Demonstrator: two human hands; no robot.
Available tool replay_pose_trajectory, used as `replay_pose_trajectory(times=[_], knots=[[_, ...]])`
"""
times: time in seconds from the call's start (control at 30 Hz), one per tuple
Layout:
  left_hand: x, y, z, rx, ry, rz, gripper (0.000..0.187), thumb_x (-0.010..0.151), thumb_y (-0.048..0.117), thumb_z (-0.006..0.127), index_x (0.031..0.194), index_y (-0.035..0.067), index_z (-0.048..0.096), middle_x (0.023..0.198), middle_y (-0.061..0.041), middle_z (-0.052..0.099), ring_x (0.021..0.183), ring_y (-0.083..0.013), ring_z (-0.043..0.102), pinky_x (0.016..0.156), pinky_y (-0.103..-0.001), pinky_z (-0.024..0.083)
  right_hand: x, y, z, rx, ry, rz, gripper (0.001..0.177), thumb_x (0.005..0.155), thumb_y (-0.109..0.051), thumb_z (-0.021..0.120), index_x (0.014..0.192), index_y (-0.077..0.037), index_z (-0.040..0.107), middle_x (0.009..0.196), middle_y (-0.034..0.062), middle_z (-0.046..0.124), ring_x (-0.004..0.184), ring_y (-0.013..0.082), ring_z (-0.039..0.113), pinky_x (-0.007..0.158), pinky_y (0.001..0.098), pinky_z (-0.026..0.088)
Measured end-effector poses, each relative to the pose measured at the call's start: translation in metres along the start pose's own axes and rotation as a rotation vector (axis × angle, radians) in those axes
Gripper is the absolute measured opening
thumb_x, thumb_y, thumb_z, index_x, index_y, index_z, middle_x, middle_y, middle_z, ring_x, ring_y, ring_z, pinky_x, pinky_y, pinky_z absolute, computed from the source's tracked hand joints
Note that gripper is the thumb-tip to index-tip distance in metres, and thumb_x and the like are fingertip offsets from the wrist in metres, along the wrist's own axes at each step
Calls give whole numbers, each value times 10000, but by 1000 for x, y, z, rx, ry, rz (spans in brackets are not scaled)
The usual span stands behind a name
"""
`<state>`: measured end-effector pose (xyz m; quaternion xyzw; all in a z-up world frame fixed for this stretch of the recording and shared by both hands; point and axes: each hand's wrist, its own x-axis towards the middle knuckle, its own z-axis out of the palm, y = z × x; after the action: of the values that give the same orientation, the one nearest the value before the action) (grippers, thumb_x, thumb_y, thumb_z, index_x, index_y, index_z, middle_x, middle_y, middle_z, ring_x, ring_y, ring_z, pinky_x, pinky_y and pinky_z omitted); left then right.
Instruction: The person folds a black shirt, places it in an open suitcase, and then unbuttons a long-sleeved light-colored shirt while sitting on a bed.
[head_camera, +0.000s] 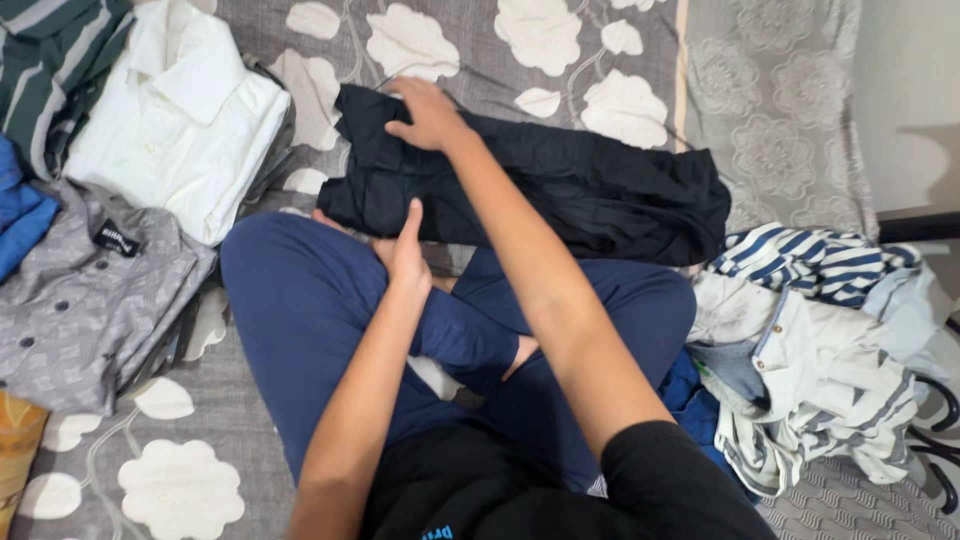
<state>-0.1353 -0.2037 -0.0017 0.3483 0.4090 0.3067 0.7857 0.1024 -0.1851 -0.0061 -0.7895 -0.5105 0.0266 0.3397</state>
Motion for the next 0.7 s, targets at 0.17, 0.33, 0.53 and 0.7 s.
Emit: replay_pose_trajectory(times=[0.17,0.33,0.53,0.7], knots=[[12,8,7,-21,234,-22,854,756,69,894,1414,62,350,1283,-107,600,1160,-215,630,1018,-336,531,30,12,21,-11,-407,414,841,680,-438,877,1392,-161,526,1402,110,576,1318,343,507,1067,546,382],[16,3,7,-61,195,7,578,840,67,850,1331,-55,569,1237,-121,665,1107,-232,650,981,-334,531,37,30,18,-20,-480,413,874,614,-476,964,1325,-130,592,1366,116,588,1280,319,517,1015,563,369],[-16,16,9,204,-12,411,639,933,51,751,1458,-35,397,1424,-141,530,1249,-226,564,1089,-338,452,7,30,-55,331,-356,259,521,696,-415,906,1076,-90,759,1059,77,774,1048,223,707,943,361,532],[-72,48,45,789,-498,893,504,864,-66,684,1338,80,596,1541,-250,450,1357,-395,527,1154,-431,426,-57,41,-148,519,-173,222,411,818,-75,812,1212,-60,697,1142,43,708,1065,167,630,966,344,533]])
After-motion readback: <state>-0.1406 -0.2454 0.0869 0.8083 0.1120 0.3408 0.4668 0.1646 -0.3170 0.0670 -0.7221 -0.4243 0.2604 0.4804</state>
